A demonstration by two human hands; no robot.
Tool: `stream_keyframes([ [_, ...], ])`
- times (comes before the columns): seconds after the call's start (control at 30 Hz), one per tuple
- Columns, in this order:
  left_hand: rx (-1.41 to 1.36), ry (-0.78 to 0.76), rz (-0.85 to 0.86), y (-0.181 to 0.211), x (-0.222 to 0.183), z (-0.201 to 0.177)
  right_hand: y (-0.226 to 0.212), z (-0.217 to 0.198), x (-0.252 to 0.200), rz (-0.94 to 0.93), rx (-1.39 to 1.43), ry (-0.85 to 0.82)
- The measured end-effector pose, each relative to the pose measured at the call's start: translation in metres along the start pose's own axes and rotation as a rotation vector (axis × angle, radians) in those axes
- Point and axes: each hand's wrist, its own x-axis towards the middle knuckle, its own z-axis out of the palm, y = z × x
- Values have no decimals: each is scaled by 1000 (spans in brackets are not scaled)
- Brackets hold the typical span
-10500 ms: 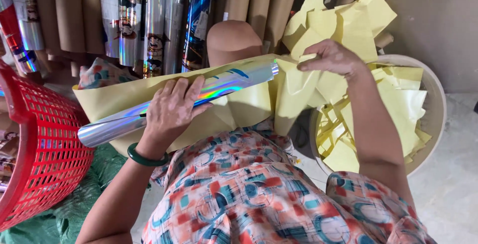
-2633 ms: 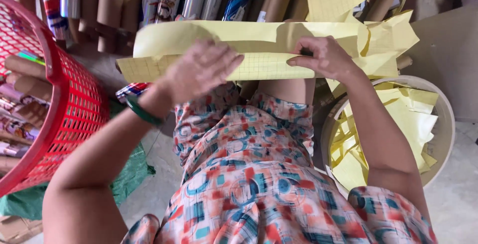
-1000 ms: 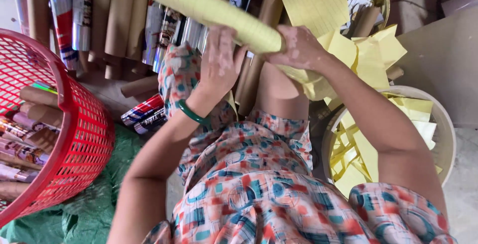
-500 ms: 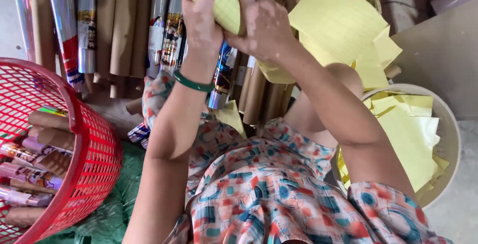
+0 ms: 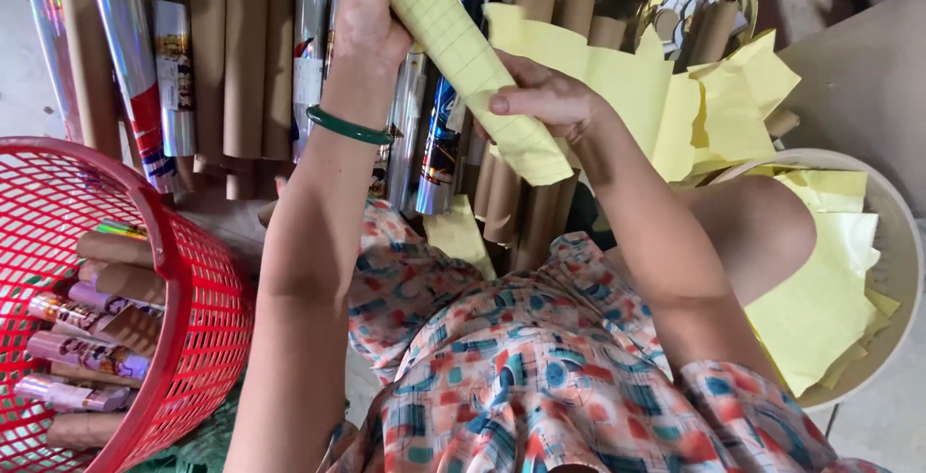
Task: The recorder is wrapping holographic poster sheets with yellow protective paper and applying shipping labels.
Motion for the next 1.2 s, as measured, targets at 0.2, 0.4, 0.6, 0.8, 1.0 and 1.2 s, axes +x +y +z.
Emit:
stream_keyframes([
  [0.2, 147, 13, 6, -8, 22, -17, -15, 20, -8, 3, -836, 223],
  [0.4, 152, 71, 31, -11, 31, -67, 5, 50, -11, -112, -740, 604],
  [0.6, -90, 330, 80, -8, 41, -110, 14, 61, -32, -773, -516, 652],
  [0.8, -92, 357, 94, -31, 35, -91, 4, 53, -21, -900, -911, 846],
  [1.0, -152, 355, 38, -42, 35, -78, 6, 58, -17, -883, -478, 949],
  [1.2, -185, 476, 1, -49, 35, -81, 27, 52, -18, -883, -500, 822],
])
